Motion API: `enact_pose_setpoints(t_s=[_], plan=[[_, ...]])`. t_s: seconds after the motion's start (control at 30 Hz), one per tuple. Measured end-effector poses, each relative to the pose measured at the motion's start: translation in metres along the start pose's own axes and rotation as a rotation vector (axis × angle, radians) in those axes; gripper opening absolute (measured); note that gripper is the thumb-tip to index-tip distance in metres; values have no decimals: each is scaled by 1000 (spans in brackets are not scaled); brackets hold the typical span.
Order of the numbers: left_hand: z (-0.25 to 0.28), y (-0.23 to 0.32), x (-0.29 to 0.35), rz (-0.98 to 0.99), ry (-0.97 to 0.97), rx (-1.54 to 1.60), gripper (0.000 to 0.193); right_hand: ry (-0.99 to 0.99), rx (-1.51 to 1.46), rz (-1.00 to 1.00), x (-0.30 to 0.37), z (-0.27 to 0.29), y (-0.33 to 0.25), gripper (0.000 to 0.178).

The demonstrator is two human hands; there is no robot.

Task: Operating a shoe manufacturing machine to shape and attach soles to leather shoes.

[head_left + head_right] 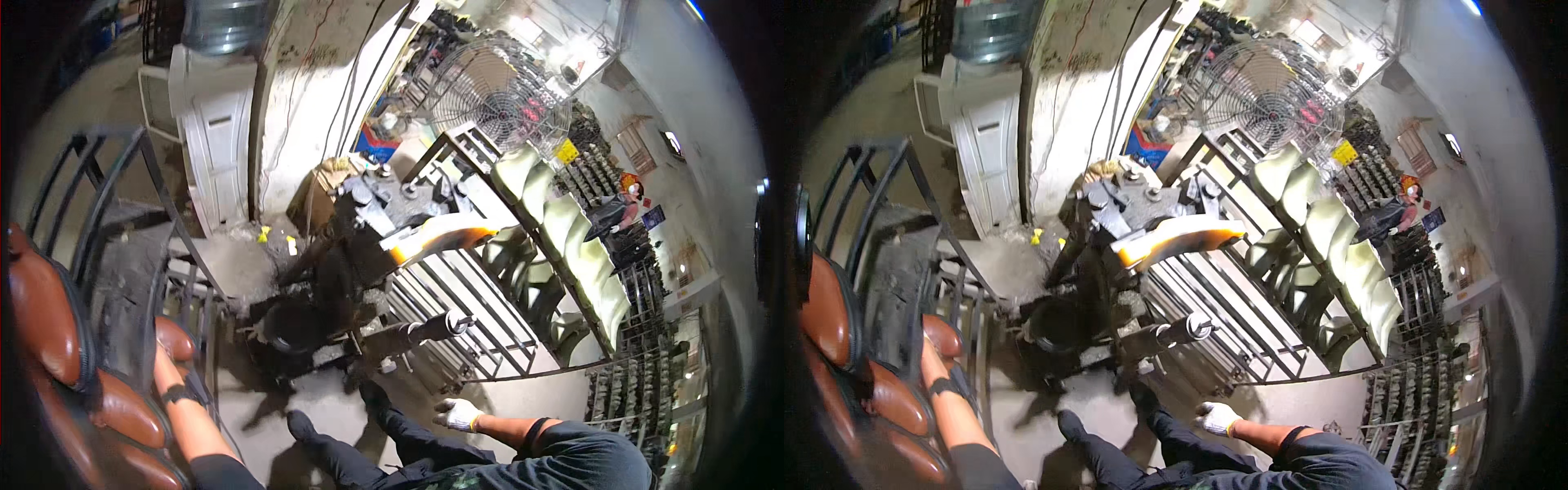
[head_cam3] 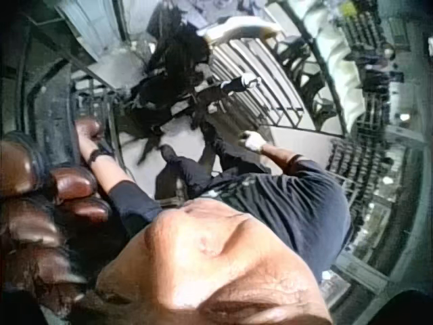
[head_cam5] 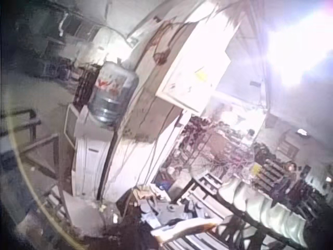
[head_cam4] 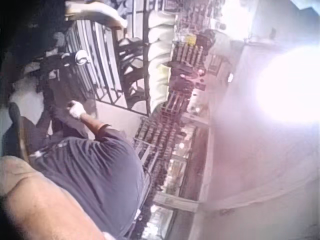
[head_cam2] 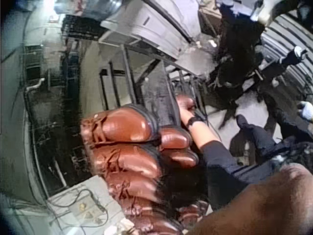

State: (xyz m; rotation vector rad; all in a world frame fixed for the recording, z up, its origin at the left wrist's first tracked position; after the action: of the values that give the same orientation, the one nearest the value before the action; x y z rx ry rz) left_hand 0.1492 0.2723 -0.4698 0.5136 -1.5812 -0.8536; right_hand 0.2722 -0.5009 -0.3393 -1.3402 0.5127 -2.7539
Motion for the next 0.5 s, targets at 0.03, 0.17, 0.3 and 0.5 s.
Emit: enact_pose_setpoints(t_s=[0.03,0.17,0.3,0.5], plan=[[-23,5,14,-6,-11,50,70,45,-23,3,-3,4,-2,53],[-60,28,97,-19,-3,217,38,-110,-267,245,1,-2,-84,65],[-74,-43,216,-76,-260,416,51,-231,-338,565,28,-4,-186,107],[-99,-98,424,-56,-493,399,47,-83,-630,728,112,52,-286,123]])
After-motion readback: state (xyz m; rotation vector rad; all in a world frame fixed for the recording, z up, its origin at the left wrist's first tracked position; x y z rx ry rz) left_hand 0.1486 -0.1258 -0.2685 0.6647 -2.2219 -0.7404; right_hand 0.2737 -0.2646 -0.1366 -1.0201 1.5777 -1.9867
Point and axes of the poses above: each hand's wrist, its own x-axis away from the middle knuckle, its own z-axis out of the back of the hand, y = z × x, the point moved 9 cm from there along -x, towards the middle knuckle, and after that the axes turned 5 degrees about z, right-handed, at the moved point
